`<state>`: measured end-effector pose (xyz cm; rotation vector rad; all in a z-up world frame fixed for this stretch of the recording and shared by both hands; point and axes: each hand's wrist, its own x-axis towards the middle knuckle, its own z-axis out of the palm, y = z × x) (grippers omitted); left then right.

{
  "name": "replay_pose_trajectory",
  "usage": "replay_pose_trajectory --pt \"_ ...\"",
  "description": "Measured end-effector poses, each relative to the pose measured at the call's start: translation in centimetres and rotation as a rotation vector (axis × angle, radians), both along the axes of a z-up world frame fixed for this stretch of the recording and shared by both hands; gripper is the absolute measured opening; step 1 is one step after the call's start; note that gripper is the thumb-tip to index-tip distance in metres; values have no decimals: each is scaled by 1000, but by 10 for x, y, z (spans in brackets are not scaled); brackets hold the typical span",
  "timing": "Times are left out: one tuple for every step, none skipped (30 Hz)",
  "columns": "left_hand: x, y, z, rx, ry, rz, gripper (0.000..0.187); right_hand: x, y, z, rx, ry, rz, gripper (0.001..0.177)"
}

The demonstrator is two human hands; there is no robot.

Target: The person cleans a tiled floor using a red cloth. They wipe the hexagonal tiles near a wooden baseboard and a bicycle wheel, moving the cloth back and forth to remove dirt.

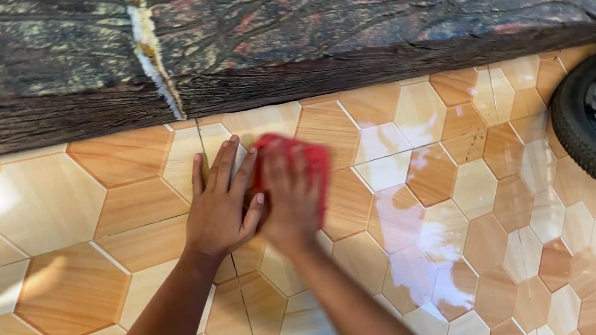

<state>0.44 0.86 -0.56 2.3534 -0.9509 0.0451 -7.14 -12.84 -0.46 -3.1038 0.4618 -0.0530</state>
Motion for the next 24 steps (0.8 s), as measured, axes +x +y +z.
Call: replay_pose_trajectory --pt "1 2 -1 -7 -2 -23 69 -4 20 3 118 -30 75 71" --pt "2 5 -1 -10 -4 -43 69 -8 42 6 238 -60 155 70" --pt "0 4 -1 -6 -8 -50 69 -11 38 8 242 -66 148 70" --pt "0 4 0 -5 -9 -52 69 -12 35 11 257 -13 175 71" --pt "0 4 0 -3 -10 -53 70 -13 32 13 272 41 202 73" --pt "-1 3 3 -1 -9 -64 70 -19 22 14 276 41 192 73" --pt "-1 3 4 27 -22 -75 70 -25 13 15 220 1 231 68" --pt "-1 1 6 49 -34 -75 70 -30 1 16 160 -36 282 64" --pt "-3 0 6 48 -31 -73 70 -38 -21 15 159 -33 284 64" --pt "-3 0 5 64 -29 -65 69 -46 -42 13 95 -23 257 69" --pt "-3 0 5 80 -27 -57 67 -53 -64 11 32 -14 231 75" --pt "-4 -1 7 81 -18 -57 67 -60 -100 4 34 -4 231 75" --pt "-5 -1 9 95 -21 -55 66 -68 -136 -3 52 -39 153 71" --pt "-4 -2 11 105 -28 -57 66 -74 -173 -10 64 -78 71 68" --pt "-6 -1 10 103 -23 -60 66 -84 -213 -16 63 -73 68 68" --pt "-5 -2 10 108 -19 -57 66 -90 -255 -22 -5 -138 56 65" --pt "-4 -2 10 113 -15 -54 66 -95 -297 -28 -73 -204 44 63" --pt "-3 -2 9 107 -11 -48 66 -87 -315 -22 -78 -199 52 63" --pt "-2 -2 7 117 -11 -51 66 -80 -333 -15 20 -114 -204 61" --pt "-1 -3 6 126 -11 -57 66 -74 -350 -8 117 -27 -464 59" --pt "-3 -2 6 117 -6 -54 66 -71 -351 -10 108 -25 -461 59" --pt "-2 -2 6 119 -6 -55 65 -65 -352 -13 122 -12 -537 59" --pt "-2 -2 7 121 -6 -57 65 -59 -354 -15 137 0 -614 58" --pt "-1 -2 8 113 -19 -57 65 -53 -326 -10 132 -15 -614 58"
